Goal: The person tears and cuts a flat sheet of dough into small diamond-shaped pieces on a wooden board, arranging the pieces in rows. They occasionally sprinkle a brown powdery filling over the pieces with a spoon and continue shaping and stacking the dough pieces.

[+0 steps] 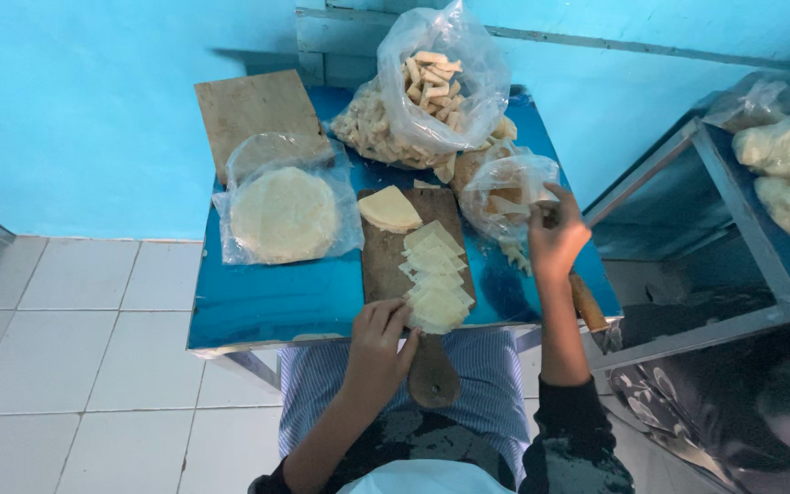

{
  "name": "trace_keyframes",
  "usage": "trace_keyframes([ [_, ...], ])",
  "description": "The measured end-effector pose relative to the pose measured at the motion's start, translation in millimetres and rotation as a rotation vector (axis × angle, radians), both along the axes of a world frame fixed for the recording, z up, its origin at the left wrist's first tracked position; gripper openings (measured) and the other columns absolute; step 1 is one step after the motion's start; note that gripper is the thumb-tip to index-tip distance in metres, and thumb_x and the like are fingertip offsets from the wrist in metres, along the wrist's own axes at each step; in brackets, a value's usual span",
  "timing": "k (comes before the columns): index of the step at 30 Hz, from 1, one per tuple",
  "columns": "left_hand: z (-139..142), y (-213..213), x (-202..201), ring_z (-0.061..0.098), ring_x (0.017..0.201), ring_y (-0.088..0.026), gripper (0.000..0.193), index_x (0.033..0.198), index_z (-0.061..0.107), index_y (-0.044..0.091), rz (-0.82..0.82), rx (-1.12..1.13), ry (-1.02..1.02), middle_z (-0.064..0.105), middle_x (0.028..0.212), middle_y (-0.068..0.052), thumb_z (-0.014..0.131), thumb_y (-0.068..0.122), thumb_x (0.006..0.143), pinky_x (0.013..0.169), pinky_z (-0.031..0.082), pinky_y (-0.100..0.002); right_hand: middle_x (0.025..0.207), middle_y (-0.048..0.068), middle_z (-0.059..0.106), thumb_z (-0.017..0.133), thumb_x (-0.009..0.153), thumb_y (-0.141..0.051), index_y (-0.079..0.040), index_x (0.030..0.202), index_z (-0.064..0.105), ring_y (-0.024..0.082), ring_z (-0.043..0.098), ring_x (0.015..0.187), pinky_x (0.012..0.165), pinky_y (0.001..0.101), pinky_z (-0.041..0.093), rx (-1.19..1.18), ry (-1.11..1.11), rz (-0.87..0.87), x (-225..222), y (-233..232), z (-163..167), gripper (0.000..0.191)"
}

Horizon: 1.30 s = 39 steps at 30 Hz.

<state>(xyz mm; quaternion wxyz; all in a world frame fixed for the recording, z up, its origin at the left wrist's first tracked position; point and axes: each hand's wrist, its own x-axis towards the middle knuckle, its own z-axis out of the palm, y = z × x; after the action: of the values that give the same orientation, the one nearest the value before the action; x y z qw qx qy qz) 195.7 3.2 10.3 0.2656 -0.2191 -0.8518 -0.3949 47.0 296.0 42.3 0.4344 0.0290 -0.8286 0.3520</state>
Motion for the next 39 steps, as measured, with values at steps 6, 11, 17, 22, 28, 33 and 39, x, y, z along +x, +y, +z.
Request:
trace_keyframes([
  [6,5,4,3,0.056,0.11,-0.037,0.034,0.109,0.067,-0.003,0.07,-0.026,-0.039,0.062,0.115,-0.018,0.078,0.013,0.082,0.093,0.047,-0.047,0.09,0.012,0.075,0.071,0.09,0.012,0.004,0.126,0.065,0.014,0.074,0.077,0.068,0.0272,0.06,-0.268,-0.001,0.076,1,26,0,0.038],
  [11,10,9,3,0.056,0.099,-0.035,0.026,0.103,0.067,-0.001,0.091,-0.026,-0.099,0.06,0.104,-0.017,0.076,0.011,0.082,0.085,0.047,-0.046,0.095,0.014,0.072,0.069,0.094,0.012,0.006,0.129,0.063,0.014,0.072,0.078,0.07,0.0273,0.06,-0.509,0.026,0.164,22,38,2,0.036],
  [17,10,13,0,0.056,0.091,-0.032,0.014,0.095,0.062,0.005,0.06,-0.05,-0.163,0.058,0.096,-0.013,0.072,0.009,0.087,0.079,0.045,-0.045,0.096,0.014,0.074,0.068,0.095,0.008,0.004,0.133,0.061,0.016,0.069,0.077,0.07,0.0289,0.056,-0.738,-0.097,0.361,85,21,-16,0.04],
  [22,11,16,-4,0.061,0.083,-0.03,0.026,0.106,0.059,0.007,0.064,0.053,-0.207,0.06,0.086,-0.009,0.073,0.008,0.084,0.076,0.045,-0.045,0.1,0.015,0.074,0.067,0.094,0.01,0.002,0.132,0.061,0.017,0.07,0.081,0.074,0.0308,0.058,-0.719,-0.203,0.477,125,-21,-43,0.04],
  [28,19,12,-9,0.063,0.075,-0.029,0.031,0.111,0.057,0.006,0.045,0.077,-0.308,0.061,0.075,-0.006,0.075,0.009,0.085,0.072,0.046,-0.045,0.103,0.015,0.075,0.07,0.091,0.009,-0.001,0.131,0.059,0.017,0.074,0.09,0.078,0.031,0.064,-0.587,-0.226,0.441,146,-51,-55,0.043],
  [33,23,11,-12,0.065,0.073,-0.028,0.031,0.11,0.058,0.006,0.036,0.069,-0.249,0.063,0.074,-0.006,0.076,0.009,0.086,0.07,0.046,-0.044,0.102,0.016,0.076,0.072,0.09,0.01,-0.001,0.13,0.059,0.021,0.076,0.095,0.083,0.0341,0.065,-0.479,-0.204,0.434,152,-51,-60,0.044],
  [39,23,13,-11,0.068,0.071,-0.024,0.027,0.108,0.059,0.006,0.006,0.107,-0.262,0.066,0.08,-0.007,0.075,0.007,0.086,0.071,0.051,-0.04,0.105,0.016,0.076,0.07,0.092,0.01,-0.001,0.13,0.058,0.024,0.076,0.1,0.088,0.0387,0.066,-0.328,-0.078,0.486,154,-46,-65,0.042],
])
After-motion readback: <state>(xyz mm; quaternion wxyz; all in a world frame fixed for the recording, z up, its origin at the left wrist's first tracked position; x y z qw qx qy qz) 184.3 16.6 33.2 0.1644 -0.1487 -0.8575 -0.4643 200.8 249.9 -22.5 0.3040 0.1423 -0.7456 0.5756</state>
